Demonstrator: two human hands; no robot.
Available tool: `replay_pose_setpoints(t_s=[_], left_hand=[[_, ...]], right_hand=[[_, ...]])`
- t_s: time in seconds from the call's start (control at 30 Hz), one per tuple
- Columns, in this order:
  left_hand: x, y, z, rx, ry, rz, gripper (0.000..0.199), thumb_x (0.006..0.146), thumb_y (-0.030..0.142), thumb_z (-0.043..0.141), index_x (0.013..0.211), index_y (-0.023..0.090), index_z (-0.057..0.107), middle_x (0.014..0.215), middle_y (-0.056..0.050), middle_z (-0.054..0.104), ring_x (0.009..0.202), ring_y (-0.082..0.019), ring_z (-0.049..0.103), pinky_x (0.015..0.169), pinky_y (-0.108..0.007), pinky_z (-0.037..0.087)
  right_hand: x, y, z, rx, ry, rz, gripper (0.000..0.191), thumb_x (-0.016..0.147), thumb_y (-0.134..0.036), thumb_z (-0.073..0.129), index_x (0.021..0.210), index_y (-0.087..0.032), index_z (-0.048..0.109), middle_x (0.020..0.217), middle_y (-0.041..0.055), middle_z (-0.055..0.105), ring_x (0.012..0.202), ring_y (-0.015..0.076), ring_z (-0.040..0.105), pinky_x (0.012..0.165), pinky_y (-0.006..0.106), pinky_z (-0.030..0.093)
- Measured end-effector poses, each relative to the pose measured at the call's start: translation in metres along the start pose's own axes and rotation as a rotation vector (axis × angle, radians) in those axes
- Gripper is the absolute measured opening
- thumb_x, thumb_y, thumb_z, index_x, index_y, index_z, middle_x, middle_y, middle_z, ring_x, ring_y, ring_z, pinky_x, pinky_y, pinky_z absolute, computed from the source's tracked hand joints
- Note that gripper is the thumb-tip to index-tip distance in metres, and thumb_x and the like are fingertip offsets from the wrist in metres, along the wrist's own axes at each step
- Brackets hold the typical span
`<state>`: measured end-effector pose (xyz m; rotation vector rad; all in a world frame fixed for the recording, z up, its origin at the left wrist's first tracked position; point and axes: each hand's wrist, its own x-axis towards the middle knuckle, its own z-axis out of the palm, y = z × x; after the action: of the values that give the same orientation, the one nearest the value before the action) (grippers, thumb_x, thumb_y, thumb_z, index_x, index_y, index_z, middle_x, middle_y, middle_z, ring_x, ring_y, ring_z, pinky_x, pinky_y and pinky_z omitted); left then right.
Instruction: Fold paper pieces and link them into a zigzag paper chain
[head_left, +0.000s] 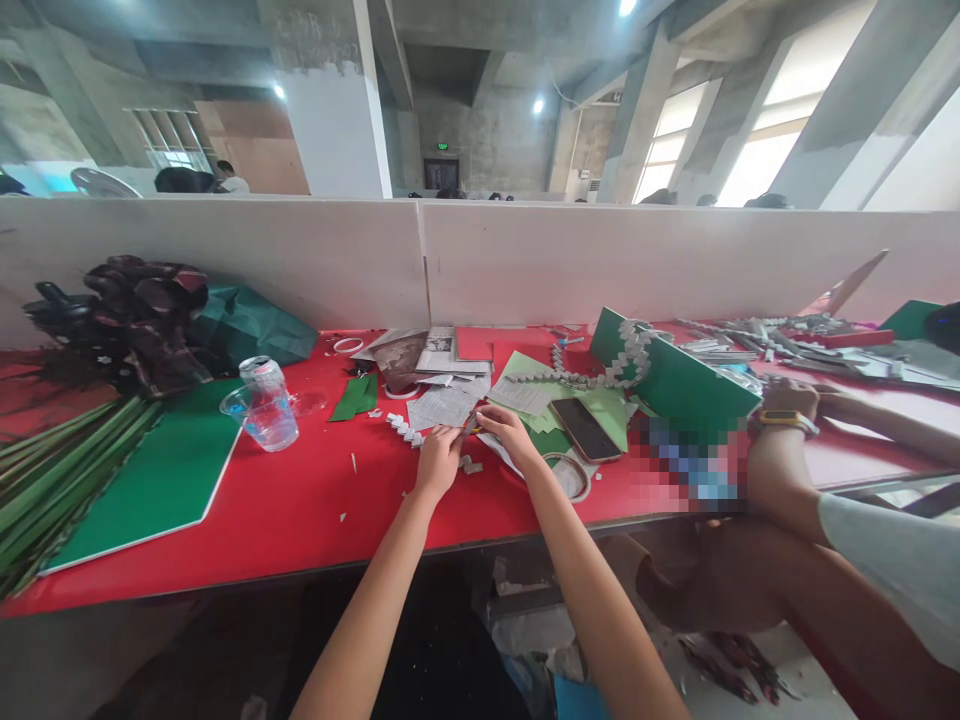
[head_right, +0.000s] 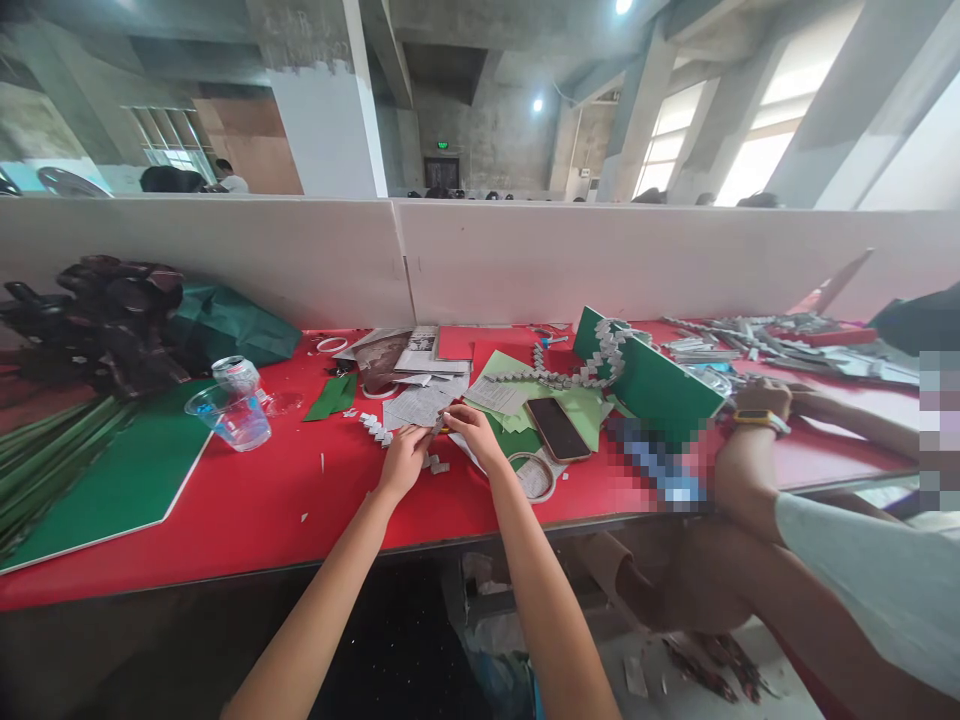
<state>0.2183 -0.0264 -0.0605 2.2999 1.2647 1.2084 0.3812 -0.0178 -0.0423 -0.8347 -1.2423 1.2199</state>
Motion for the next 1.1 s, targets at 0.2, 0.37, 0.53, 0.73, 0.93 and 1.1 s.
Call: replay_pose_setpoints(t_s=[0.2,0.37,0.53,0.73,0.93,1.1], left_hand=[[0.001,0.000,0.000,-0.050,0.075,-0.037,0.022,0.091,0.020,0.047,0.095,0.017,0.069,0.088,-0.009,0.067,0.089,-0.024,0.057,0.079,-0.035,0.044],[0.000,-0.003,-0.002,-0.093,0.170,-0.107,0.024,0.090,0.021,0.049,0.101,0.020,0.070,0.090,-0.009,0.067,0.094,-0.024,0.058,0.084,-0.036,0.045],[0.002,-0.002,-0.007,-0.228,0.245,-0.205,0.021,0.086,0.023,0.054,0.098,0.019,0.070,0.097,-0.009,0.069,0.096,-0.024,0.060,0.086,-0.036,0.045],[0.005,-0.003,-0.008,-0.587,0.301,-0.394,0.041,0.076,0.035,0.067,0.113,0.017,0.064,0.090,-0.005,0.068,0.084,-0.019,0.062,0.081,-0.031,0.048],[0.006,0.003,-0.009,-0.691,0.151,-0.372,0.026,0.075,0.038,0.068,0.087,0.015,0.072,0.084,-0.006,0.070,0.086,-0.021,0.063,0.083,-0.033,0.047],[0.006,0.007,-0.009,-0.557,0.119,-0.214,0.022,0.079,0.036,0.063,0.081,0.017,0.073,0.089,-0.007,0.066,0.092,-0.022,0.061,0.085,-0.032,0.047]], right_hand=[[0.003,0.005,-0.003,-0.018,0.002,-0.039,0.027,0.069,-0.040,0.072,0.086,-0.019,0.065,0.080,0.0021,0.066,0.076,0.0160,0.060,0.072,0.027,0.046],[0.003,0.008,-0.004,-0.211,-0.007,-0.107,0.023,0.073,-0.035,0.066,0.089,-0.018,0.067,0.083,0.0030,0.067,0.078,0.0170,0.060,0.073,0.028,0.045],[0.002,0.012,-0.004,-0.413,-0.015,-0.169,0.019,0.076,-0.032,0.064,0.087,-0.017,0.070,0.084,0.0039,0.068,0.079,0.0172,0.059,0.073,0.028,0.043],[0.000,0.013,-0.002,-0.376,-0.078,-0.145,0.020,0.075,-0.035,0.067,0.085,-0.017,0.070,0.079,0.0026,0.067,0.072,0.0155,0.058,0.068,0.026,0.043],[-0.002,0.009,0.000,-0.209,-0.125,-0.045,0.027,0.069,-0.038,0.075,0.084,-0.017,0.067,0.076,0.0024,0.066,0.068,0.0143,0.059,0.067,0.027,0.045],[-0.001,0.012,-0.001,-0.145,-0.162,-0.028,0.029,0.066,-0.039,0.077,0.080,-0.017,0.065,0.076,0.0020,0.065,0.068,0.0137,0.060,0.068,0.027,0.046]])
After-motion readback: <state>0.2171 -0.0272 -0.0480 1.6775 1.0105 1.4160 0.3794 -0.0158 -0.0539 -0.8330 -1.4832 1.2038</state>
